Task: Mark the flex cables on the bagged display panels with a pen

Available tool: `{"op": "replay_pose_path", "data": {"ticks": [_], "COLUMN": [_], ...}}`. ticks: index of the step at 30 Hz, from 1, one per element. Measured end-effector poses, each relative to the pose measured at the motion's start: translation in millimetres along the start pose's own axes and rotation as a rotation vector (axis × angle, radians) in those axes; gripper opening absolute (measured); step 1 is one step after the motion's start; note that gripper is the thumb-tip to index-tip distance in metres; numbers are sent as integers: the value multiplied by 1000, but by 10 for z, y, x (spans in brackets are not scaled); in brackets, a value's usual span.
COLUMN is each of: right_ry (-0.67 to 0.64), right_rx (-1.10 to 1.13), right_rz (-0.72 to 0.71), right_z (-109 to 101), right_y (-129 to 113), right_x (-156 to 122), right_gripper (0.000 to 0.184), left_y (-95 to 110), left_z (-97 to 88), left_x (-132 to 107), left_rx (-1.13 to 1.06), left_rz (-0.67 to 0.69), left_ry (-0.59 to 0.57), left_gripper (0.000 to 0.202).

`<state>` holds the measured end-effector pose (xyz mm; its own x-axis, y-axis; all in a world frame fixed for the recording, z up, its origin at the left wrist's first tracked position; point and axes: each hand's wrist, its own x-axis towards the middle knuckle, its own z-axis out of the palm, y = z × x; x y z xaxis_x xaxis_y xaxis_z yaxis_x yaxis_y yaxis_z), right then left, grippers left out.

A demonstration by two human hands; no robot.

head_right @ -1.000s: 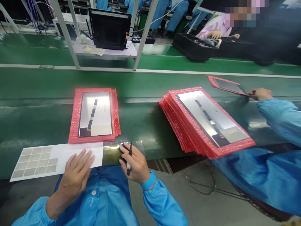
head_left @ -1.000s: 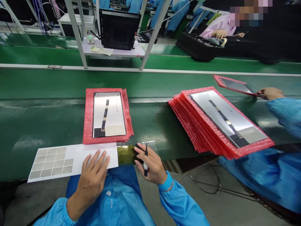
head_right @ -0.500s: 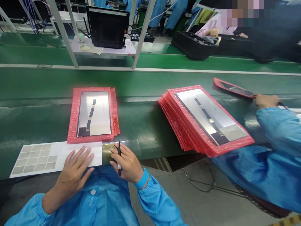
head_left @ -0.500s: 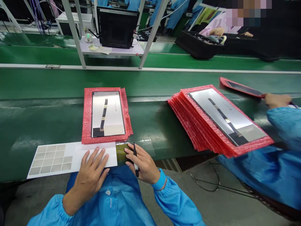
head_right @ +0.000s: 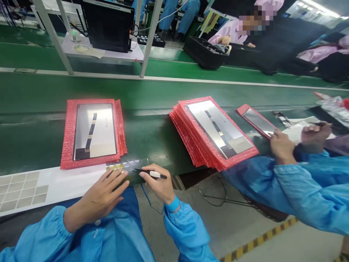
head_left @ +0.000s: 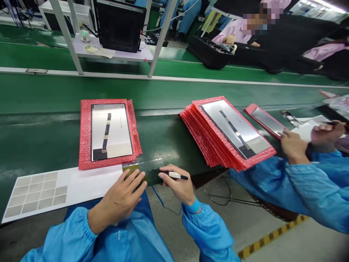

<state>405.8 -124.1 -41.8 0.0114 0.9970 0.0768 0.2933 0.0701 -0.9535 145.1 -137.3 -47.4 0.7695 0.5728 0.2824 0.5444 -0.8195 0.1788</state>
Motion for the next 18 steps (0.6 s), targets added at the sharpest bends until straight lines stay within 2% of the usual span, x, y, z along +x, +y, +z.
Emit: {"op": "replay_pose_path", "data": {"ticks": [3,6,10,18], "right_ry": [-47,-81,-132,-119], "right_rx": [-50,-96,-88,-52], "right_rz": [4,-34,-103,-77], "right_z": [-9,-6,5,45], "right_y": [-18,-19,-11,52], "right_x": [0,11,33,11], "right_gripper": [20,11,3,3], "left_y": [-3,-4,-12,-19], "left_z": [92,141,137,134], "left_x": [51,33,22,21], "left_rx": [-12,-6,11,2], "left_rz": [-38,-51,-53,-63], "left_ry": [-84,-130,-155,-164], "left_gripper": [55,58,54,54]}}
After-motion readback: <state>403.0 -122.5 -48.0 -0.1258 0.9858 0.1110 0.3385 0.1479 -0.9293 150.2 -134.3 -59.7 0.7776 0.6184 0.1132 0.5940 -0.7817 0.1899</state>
